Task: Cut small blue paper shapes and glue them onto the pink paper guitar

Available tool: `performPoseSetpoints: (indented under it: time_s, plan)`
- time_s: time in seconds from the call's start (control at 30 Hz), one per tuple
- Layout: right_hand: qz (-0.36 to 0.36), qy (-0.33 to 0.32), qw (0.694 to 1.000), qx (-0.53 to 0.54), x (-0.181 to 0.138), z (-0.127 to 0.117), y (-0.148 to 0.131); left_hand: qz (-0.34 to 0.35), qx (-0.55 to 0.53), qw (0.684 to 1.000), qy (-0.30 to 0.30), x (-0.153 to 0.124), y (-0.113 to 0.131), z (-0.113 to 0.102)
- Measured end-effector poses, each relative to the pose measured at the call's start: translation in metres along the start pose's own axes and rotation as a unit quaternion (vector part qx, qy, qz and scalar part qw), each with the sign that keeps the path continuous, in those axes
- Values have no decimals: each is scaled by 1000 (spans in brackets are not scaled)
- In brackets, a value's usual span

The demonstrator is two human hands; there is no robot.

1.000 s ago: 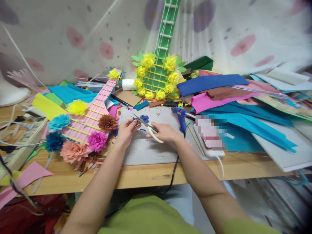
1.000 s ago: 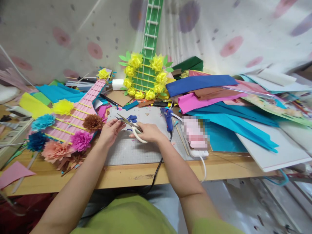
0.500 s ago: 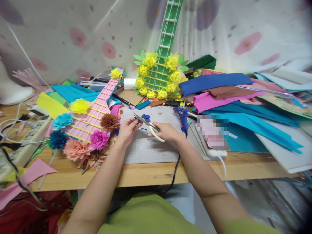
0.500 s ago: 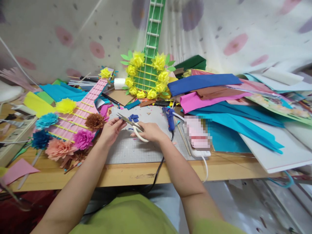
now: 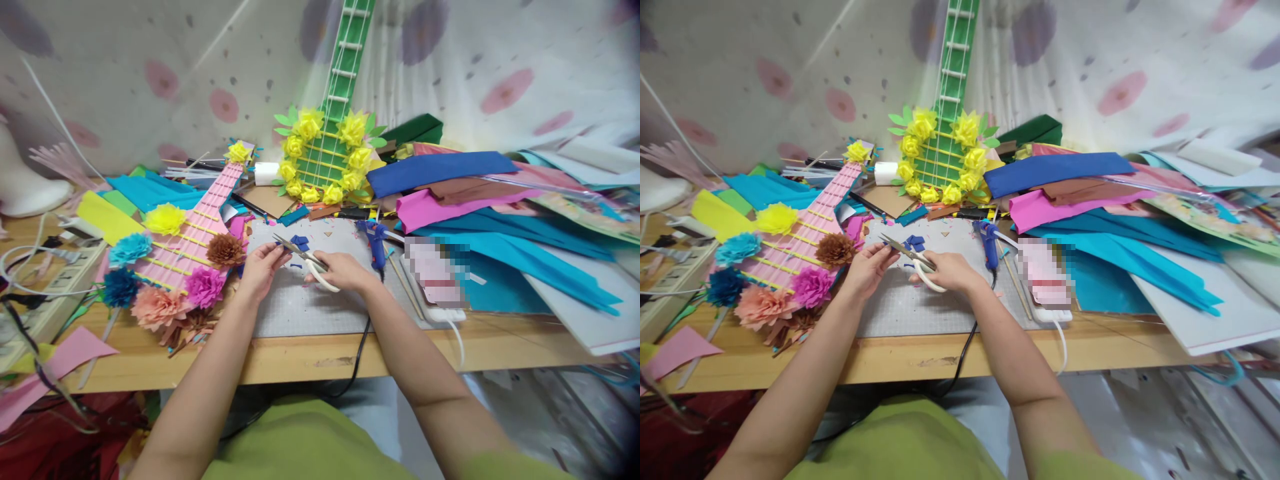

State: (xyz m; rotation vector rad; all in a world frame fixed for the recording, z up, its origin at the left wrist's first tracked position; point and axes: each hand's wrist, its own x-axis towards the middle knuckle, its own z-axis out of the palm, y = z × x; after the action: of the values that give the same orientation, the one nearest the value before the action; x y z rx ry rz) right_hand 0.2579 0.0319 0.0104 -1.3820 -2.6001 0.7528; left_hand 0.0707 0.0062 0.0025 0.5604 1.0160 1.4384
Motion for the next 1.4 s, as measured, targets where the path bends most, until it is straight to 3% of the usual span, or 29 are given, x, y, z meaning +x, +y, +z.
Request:
performPoseSetpoints:
  time_s: [0.37,0.63,0.83,0.97,1.03,1.1,1.2,1.4]
  plan:
    - [2,13,1000,5,1,0,1,-6,8,1000,-1,-1,4,2]
    - [8,34,997,68,4,4,8,-1,39,999,17,-2,7,-1]
    - [55,91,989,106,14,14,16,5,70,997,20,-8,16,-8]
    - [95,145,977,121,18,19,24,37,117,992,24,-3,47,-19]
    - [115,165,972,124,19,20,28,40,173,983,39,2,73,-27]
    - [127,178,968,126,21,21,31,86,205,974,48,9,101,-37]
    - [133,185,966,125,22,23,33,101,270,957,32,18,138,-54]
    - [145,182,965,122,24,25,34,46,359,930,65,36,163,-86]
